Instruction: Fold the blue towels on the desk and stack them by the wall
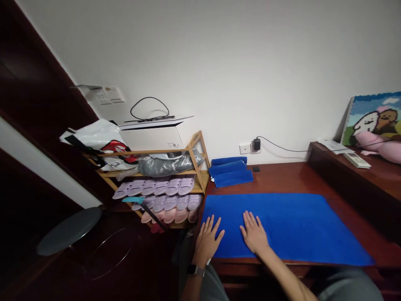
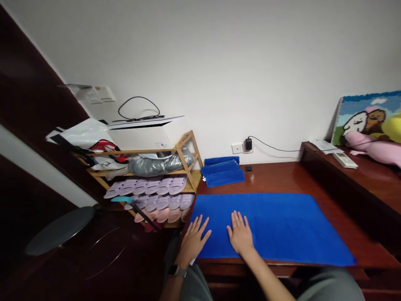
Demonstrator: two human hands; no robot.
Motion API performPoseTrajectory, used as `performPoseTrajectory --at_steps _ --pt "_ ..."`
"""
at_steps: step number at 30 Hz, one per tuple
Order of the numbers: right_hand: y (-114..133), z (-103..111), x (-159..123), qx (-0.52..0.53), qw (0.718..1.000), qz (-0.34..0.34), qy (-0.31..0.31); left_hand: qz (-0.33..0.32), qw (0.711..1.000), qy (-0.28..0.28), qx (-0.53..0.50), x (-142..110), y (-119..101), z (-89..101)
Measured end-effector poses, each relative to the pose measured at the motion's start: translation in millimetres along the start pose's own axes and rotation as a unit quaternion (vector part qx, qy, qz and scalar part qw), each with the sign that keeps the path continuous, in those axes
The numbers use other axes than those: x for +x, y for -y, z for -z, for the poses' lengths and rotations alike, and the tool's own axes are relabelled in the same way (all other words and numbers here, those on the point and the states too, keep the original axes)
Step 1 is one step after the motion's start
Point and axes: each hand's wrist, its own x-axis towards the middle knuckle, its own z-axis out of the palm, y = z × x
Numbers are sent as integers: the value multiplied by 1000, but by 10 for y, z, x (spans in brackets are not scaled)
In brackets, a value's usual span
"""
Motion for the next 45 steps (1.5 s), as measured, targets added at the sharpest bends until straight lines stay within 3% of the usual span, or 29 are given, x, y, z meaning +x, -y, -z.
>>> performPoseTrajectory --at_steps 3,9,11,14,17,20,23,28,30,32,34,36,42,45 --pt "-896 152 -228 -41 996 -77 -23 -1 1000 3 0 26 32 14" --pt "-3123 602 -1056 -71 968 -238 -24 -5 1000 -6 -1 39 30 9" --pt "-3631 695 -1285 -36 977 -208 -37 -6 1000 -6 -1 45 29 7" --pt "-4037 696 -1460 10 983 -172 -67 -5 1000 -10 2 23 34 -10" --pt "-4083 622 -1422 -13 981 -174 -88 -11 1000 -16 4 -48 87 -44" --pt "-3737 616 -1142 -60 976 -179 -109 -7 1000 -31 1 -59 188 -60" --pt "-2937 677 -604 -59 984 -129 -112 -3 999 -44 -6 166 252 -30" --pt "-1242 598 456 -2 999 8 -34 -28 999 -16 -21 970 164 -43" --pt "-813 476 744 13 999 39 -3 -29 999 17 -20 1215 161 -104" --pt "-669 359 901 17 999 49 16 -19 999 42 -17 1334 229 -179" --pt "-823 296 934 10 999 43 21 -14 999 43 -13 1345 348 -244" --pt "-1240 317 863 -9 1000 20 18 -14 999 28 -9 1302 468 -285" --pt "-3175 727 343 -86 985 -151 7 -13 1000 -2 2 1236 539 -287" --pt "-3833 849 133 -93 972 -217 -3 -8 1000 7 7 1265 530 -247"
